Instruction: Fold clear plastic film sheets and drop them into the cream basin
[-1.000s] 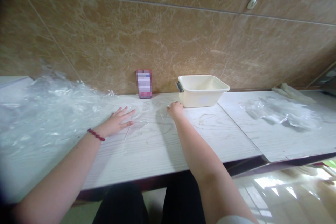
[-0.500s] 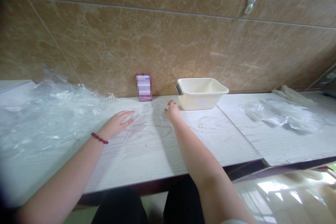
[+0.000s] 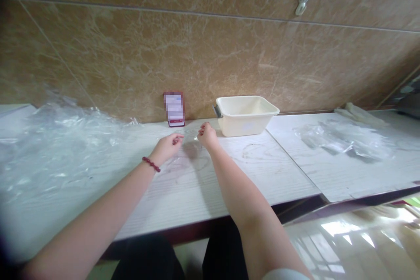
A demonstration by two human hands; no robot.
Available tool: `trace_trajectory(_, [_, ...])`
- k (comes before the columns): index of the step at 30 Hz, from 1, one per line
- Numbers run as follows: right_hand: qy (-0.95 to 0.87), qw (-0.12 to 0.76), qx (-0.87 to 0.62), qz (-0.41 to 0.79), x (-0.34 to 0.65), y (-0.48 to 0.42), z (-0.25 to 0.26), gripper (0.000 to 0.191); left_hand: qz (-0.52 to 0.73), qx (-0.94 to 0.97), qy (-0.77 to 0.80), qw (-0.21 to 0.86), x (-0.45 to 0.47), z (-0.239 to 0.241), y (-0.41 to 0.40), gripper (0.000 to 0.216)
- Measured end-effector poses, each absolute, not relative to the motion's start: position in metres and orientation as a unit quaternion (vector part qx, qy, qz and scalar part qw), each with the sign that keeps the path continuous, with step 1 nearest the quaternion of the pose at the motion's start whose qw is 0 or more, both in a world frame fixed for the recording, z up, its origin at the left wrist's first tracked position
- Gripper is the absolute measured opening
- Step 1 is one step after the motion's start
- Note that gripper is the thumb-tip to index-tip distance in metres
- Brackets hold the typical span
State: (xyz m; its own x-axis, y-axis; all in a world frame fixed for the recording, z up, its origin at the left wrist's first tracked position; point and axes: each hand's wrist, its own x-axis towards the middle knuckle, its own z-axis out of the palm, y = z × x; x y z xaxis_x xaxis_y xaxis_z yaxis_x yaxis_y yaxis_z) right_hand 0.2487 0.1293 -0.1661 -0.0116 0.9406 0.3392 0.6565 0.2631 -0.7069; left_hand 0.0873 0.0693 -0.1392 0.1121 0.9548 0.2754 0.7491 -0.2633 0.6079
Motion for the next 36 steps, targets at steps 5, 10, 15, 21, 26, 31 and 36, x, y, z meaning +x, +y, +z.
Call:
trace_trajectory(5, [-0.690,0.454,-0.511,0.237,0.241,0.122,-0.161,0.025,0.426,0.574,0.584,0.385,0.110,-0.155,0.083,0.030])
trace_trajectory(10, [-0.707,0.482,-0.426,0.294,0.233,0.116,-0.163,0.023,0.488,0.477,0.534,0.500,0.109,-0.162,0.075,0.033])
trace_trajectory(15, [-0.702,0.480,-0.396,0.345,0.228,0.112,-0.163,0.022,0.533,0.441,0.510,0.510,0.104,-0.156,0.072,0.027])
trace_trajectory(21, [-0.695,0.480,-0.368,0.388,0.228,0.105,-0.158,0.023,0.534,0.422,0.483,0.551,0.104,-0.149,0.069,0.025])
trace_trajectory(26, [-0.684,0.465,-0.329,0.457,0.226,0.104,-0.159,0.021,0.536,0.431,0.496,0.530,0.102,-0.153,0.073,0.026])
trace_trajectory(31, [-0.656,0.467,-0.309,0.506,0.223,0.103,-0.158,0.016,0.509,0.491,0.570,0.419,0.096,-0.163,0.080,0.031])
trace_trajectory(36, [-0.668,0.442,-0.358,0.479,0.226,0.106,-0.158,0.019,0.459,0.551,0.611,0.335,0.089,-0.169,0.082,0.038])
